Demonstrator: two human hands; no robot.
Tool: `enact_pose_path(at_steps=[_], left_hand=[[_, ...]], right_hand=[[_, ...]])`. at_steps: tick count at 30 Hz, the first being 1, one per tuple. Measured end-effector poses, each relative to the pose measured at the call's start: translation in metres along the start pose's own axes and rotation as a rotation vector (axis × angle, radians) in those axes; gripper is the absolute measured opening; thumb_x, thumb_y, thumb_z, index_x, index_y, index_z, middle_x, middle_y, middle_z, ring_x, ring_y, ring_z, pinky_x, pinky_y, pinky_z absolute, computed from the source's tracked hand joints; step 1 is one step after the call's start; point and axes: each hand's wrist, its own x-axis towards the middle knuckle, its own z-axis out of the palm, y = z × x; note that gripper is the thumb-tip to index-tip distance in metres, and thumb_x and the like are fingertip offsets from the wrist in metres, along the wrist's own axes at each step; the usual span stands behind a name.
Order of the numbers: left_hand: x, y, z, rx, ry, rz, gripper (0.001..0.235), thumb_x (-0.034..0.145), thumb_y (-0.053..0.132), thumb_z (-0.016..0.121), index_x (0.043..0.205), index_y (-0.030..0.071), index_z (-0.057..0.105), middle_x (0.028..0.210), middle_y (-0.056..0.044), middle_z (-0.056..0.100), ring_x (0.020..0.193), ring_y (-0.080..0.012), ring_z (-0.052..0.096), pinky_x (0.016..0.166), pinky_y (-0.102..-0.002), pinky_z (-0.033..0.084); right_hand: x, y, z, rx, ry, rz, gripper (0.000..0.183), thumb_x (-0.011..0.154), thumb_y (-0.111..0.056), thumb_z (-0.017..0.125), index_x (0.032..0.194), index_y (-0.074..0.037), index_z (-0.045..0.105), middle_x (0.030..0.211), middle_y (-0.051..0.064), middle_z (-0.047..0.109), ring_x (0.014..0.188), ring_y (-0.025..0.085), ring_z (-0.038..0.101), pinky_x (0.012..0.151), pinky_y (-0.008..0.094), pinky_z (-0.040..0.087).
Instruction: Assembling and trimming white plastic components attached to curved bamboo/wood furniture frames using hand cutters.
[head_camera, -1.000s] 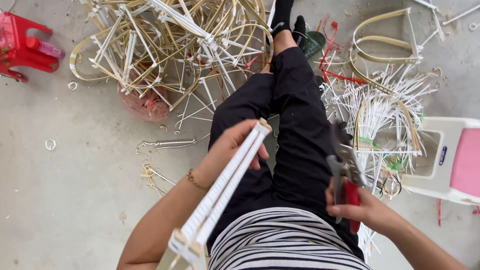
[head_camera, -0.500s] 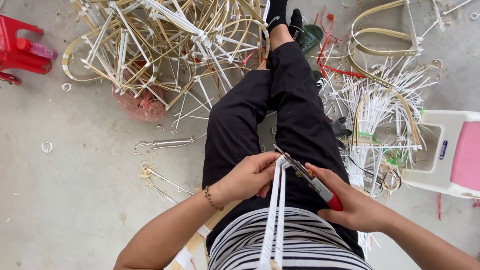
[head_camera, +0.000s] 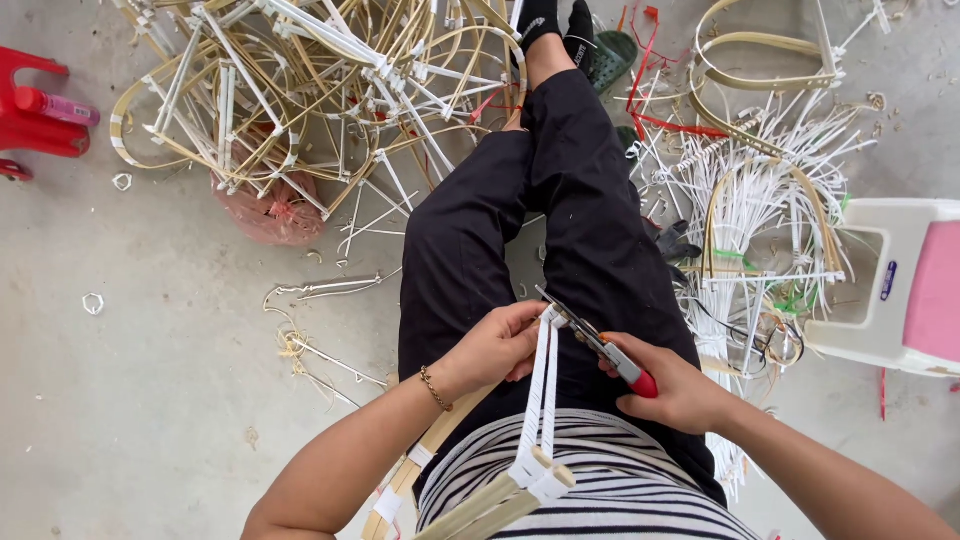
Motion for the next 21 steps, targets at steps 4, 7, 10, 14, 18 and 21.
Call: enact_pose_path(at_steps=[4,7,10,14,18,21], left_hand=[[0.005,-0.006,-0.008,-0.002,-0.006,-0.007,0.027,0.109,0.016,0.048,0.129,0.002,0.061,0.068,0.003,0.058,0.047,-0.0014,0.047,0.042,-0.018,0.04],[0.01,-0.023,-0.015,-0.008,0.003,0.003,0.027,0.109,0.017,0.049,0.129,0.004,0.062,0.069,0.005,0.057,0.048,-0.0007,0.047,0.044,-0.018,0.04],[0.008,-0.032,-0.019,-0.086,0.0,0.071,0.028,0.113,0.015,0.054,0.133,0.0,0.066,0.094,0.006,0.067,0.077,0.0017,0.057,0.069,-0.017,0.049],[-0.004,0.001,-0.045,-0.152,0.125,0.243,0.027,0.103,0.006,0.058,0.129,0.005,0.063,0.082,0.004,0.064,0.067,-0.0034,0.058,0.06,-0.02,0.047],[-0.009,0.042,-0.095,0.463,0.801,0.252,0.022,0.111,0.011,0.048,0.127,0.005,0.062,0.075,-0.002,0.062,0.057,-0.0086,0.055,0.052,-0.024,0.044],[-0.026,0.045,-0.096,0.903,0.851,0.737,0.036,0.111,0.007,0.049,0.147,0.003,0.052,0.113,-0.006,0.067,0.092,-0.0129,0.066,0.079,-0.028,0.053]], right_hand=[[0.011,-0.007,-0.002,-0.048,0.031,-0.1,0.077,0.073,-0.009,0.072,0.146,-0.012,0.046,0.114,0.009,0.072,0.11,0.021,0.069,0.1,0.034,0.05],[0.015,-0.008,-0.003,-0.127,0.072,-0.165,0.072,0.073,-0.011,0.072,0.142,-0.011,0.049,0.109,0.009,0.073,0.101,0.023,0.072,0.094,0.035,0.054],[0.023,0.018,-0.003,-0.22,0.081,-0.13,0.069,0.075,-0.012,0.071,0.14,-0.012,0.051,0.101,0.009,0.073,0.092,0.024,0.073,0.088,0.035,0.055],[0.032,0.046,-0.01,-0.049,0.243,-0.044,0.053,0.083,-0.018,0.075,0.132,-0.006,0.058,0.103,0.011,0.069,0.097,0.024,0.069,0.09,0.037,0.056],[0.013,0.004,-0.009,0.417,0.073,-0.091,0.083,0.073,-0.015,0.076,0.148,-0.014,0.042,0.116,0.008,0.066,0.108,0.02,0.07,0.098,0.038,0.053],[0.025,-0.037,0.008,0.506,0.097,-0.244,0.073,0.079,-0.015,0.072,0.145,-0.012,0.04,0.126,0.003,0.066,0.104,0.019,0.07,0.091,0.036,0.058]])
